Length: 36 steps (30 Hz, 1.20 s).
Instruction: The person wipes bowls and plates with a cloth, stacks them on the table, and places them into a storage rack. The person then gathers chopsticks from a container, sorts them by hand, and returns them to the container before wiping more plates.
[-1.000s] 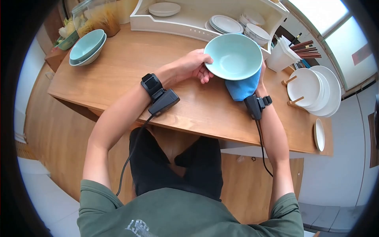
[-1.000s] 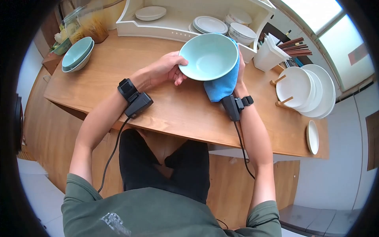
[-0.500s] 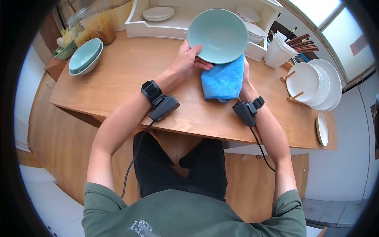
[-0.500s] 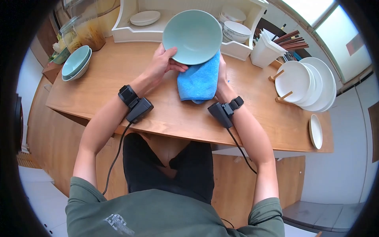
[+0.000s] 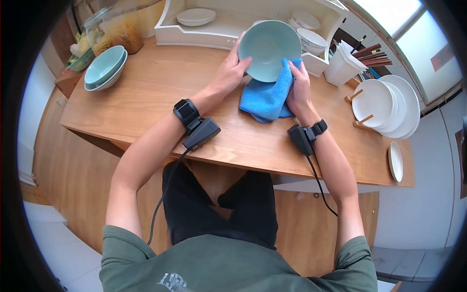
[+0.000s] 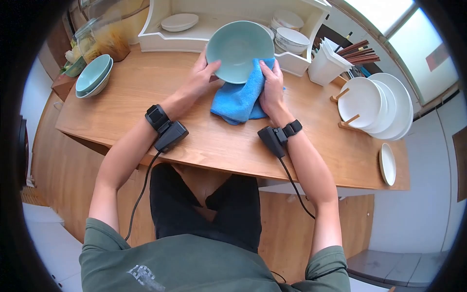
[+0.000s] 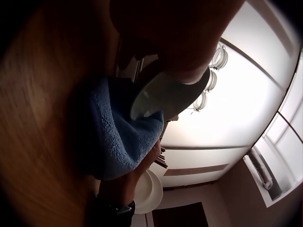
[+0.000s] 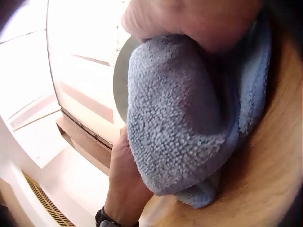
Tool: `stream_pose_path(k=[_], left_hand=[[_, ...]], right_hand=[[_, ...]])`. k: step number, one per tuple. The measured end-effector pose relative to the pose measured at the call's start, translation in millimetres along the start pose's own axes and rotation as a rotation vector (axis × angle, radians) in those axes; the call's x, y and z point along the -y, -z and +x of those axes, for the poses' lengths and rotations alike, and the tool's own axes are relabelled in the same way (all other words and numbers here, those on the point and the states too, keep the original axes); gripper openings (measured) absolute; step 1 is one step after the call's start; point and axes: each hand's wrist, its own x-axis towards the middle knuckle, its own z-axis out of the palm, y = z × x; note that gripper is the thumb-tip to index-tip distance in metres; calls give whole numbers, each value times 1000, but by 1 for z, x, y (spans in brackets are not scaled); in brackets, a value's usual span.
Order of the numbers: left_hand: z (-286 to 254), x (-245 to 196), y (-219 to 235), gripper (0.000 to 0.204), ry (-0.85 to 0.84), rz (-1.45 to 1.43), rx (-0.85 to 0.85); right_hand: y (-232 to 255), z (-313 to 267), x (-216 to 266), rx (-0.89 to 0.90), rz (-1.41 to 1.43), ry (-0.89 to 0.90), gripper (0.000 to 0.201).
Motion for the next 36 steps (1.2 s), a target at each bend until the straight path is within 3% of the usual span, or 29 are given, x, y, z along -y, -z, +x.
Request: stream_pose_path(k=[1, 6, 10, 17, 20, 22, 26, 30, 32, 36], left_hand=[[-1, -4, 0, 58, -85, -29, 16], [-13, -23, -4, 64, -162, -88, 63], [-9, -20, -2, 62, -209, -64, 85], [-7, -19, 6, 64, -203, -6, 191], [-10, -21, 2, 65, -150, -10, 156], [-10, -21, 1, 63, -28, -111, 69], [-8, -23, 2, 64, 18, -147, 5], [-9, -28, 6, 55, 54, -157, -58], [-10, -28, 8, 56, 89, -167, -77], [-9, -26, 12, 58, 176, -214, -82]], right_hand=[[2, 0, -2, 0, 0, 0, 32], [5, 2, -13, 71, -89, -154, 28], [8, 4, -11, 53, -218, -78, 29], [12, 10, -8, 28, -453, 97, 29], [15, 9, -6, 9, -532, 150, 27], [16, 12, -4, -38, -533, 111, 28], [18, 17, -2, -39, -516, 175, 29], [38, 30, 6, -223, -479, 272, 30], [53, 39, 16, -510, -349, 411, 30], [60, 39, 51, -622, -189, 549, 30]])
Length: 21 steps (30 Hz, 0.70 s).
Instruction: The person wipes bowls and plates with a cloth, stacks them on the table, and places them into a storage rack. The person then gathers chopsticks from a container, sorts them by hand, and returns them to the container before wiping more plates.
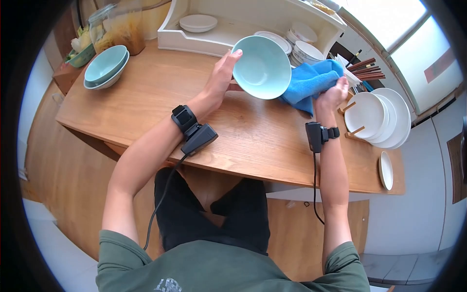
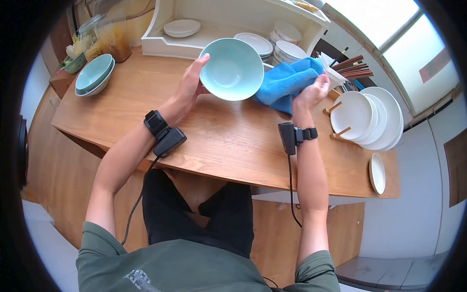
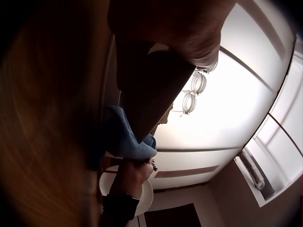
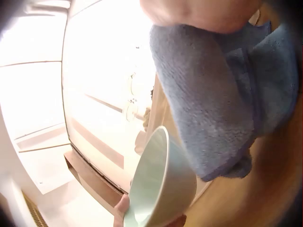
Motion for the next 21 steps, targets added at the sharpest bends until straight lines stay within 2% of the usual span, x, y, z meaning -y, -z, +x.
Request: stream_pose_path(k=[2, 5, 10, 12, 13, 14, 16, 18, 21], left_hand=[[0, 1, -1, 60, 6, 7, -9], [0, 0, -2, 62, 10, 40, -7], [2, 4, 0, 63, -23, 37, -25], [3, 5, -1, 64, -39, 34, -25], [3, 4, -1, 64, -51, 33, -24], [3, 4, -1, 64, -52, 32, -25], [2, 4, -2, 64, -47, 34, -23], [1, 3, -1, 64, -50, 29, -19], [1, 1, 0, 64, -52, 24, -14]], right_hand=[[-3, -1, 16, -4, 17, 13, 28], [-4, 4, 28, 33, 71, 134, 28], [2, 22, 45, 121, 90, 103, 29], [7, 32, 46, 333, 38, -42, 30], [8, 31, 49, 372, -35, -131, 31], [8, 30, 50, 374, -35, -131, 31], [11, 31, 50, 474, -173, -250, 33], [11, 32, 54, 491, -200, -227, 36], [12, 35, 69, 408, -23, -84, 40]])
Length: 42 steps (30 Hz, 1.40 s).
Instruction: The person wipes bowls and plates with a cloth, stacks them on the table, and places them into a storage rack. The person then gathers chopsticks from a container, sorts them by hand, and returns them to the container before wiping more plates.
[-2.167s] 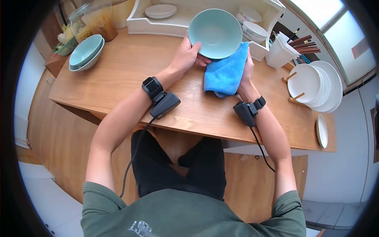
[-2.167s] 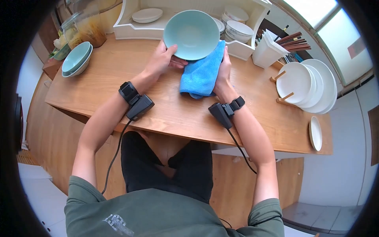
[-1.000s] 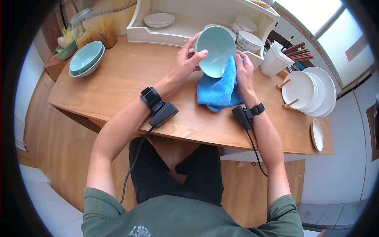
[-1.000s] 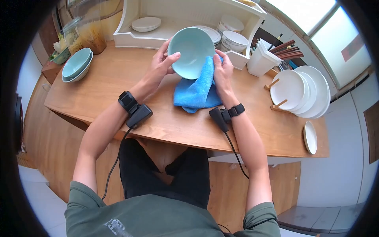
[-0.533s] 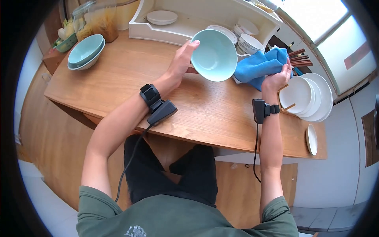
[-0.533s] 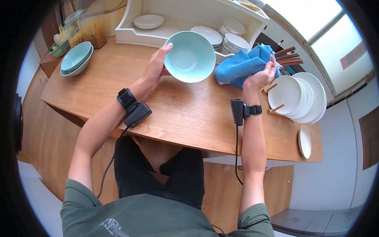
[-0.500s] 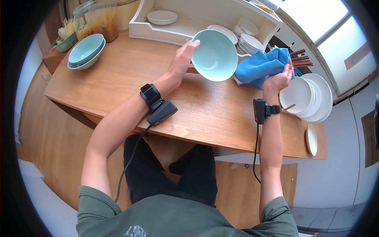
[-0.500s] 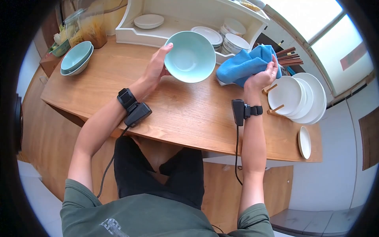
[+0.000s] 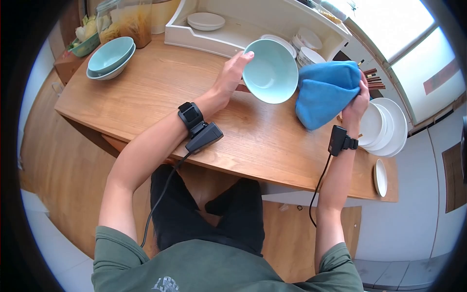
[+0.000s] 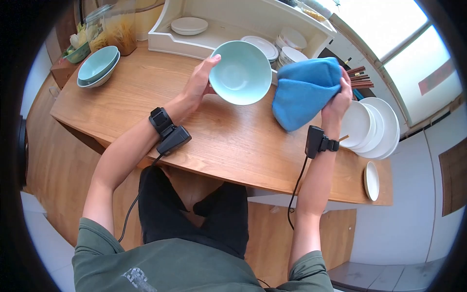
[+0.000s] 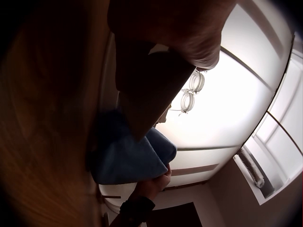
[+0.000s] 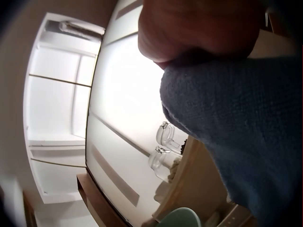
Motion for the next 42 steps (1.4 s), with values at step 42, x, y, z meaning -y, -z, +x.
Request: stream_pose_path(k=[42], left_hand=[[-6, 10, -1, 60, 299, 193, 364]], right_hand=[[-78, -66, -23, 904, -423, -53, 34]])
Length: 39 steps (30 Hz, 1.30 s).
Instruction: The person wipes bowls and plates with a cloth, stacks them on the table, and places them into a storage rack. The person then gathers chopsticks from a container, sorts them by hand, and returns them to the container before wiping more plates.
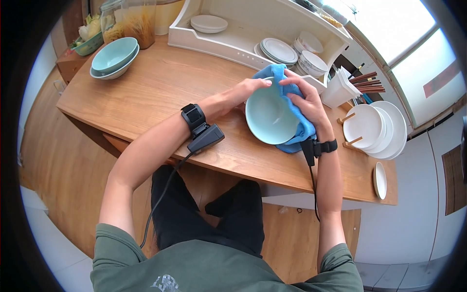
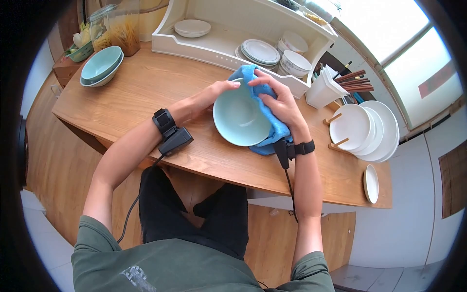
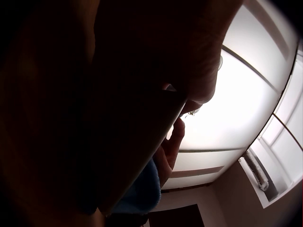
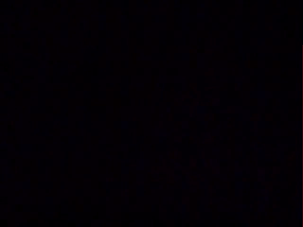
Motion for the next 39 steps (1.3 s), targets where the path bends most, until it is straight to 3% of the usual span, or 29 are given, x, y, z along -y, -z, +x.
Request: stream_pose_path(k=[4, 8, 11, 14, 16, 17, 20, 21, 23, 31, 37, 39], left_hand=[[-13, -14, -8, 55, -79, 71, -26], [4, 3, -1, 56, -134, 69, -31], [3, -1, -1, 57, -116, 43, -69], [-5, -12, 1, 62, 18, -20, -112], [4, -7, 6, 71, -117, -336, 1], [6, -5, 4, 71, -114, -332, 5], [9, 1, -4, 90, -336, -270, -23], [11, 4, -6, 90, -333, -269, -21], [15, 12, -8, 104, -463, 101, -151], [10, 8, -5, 83, -492, 89, -196], [-3, -9, -2, 82, -315, 26, -74], [-5, -14, 2, 81, -236, 80, -31]], right_hand=[[-14, 2, -9, -141, 26, -127, 36], [-7, 5, -17, -52, -86, -197, 35], [-12, 4, -20, -104, -52, -200, 34], [-18, 4, -25, -231, 88, -276, 33], [-20, 6, -42, -448, 531, -384, 33], [-21, 6, -49, -454, 534, -383, 33], [-24, 7, -70, -469, 949, -572, 36], [-29, 7, -69, -471, 951, -572, 36], [-41, 5, -67, -460, 952, -498, 34], [-45, 6, -56, -538, 571, -406, 36], [-35, 5, -55, -573, 526, -236, 37], [-29, 6, -62, -548, 390, -158, 39]])
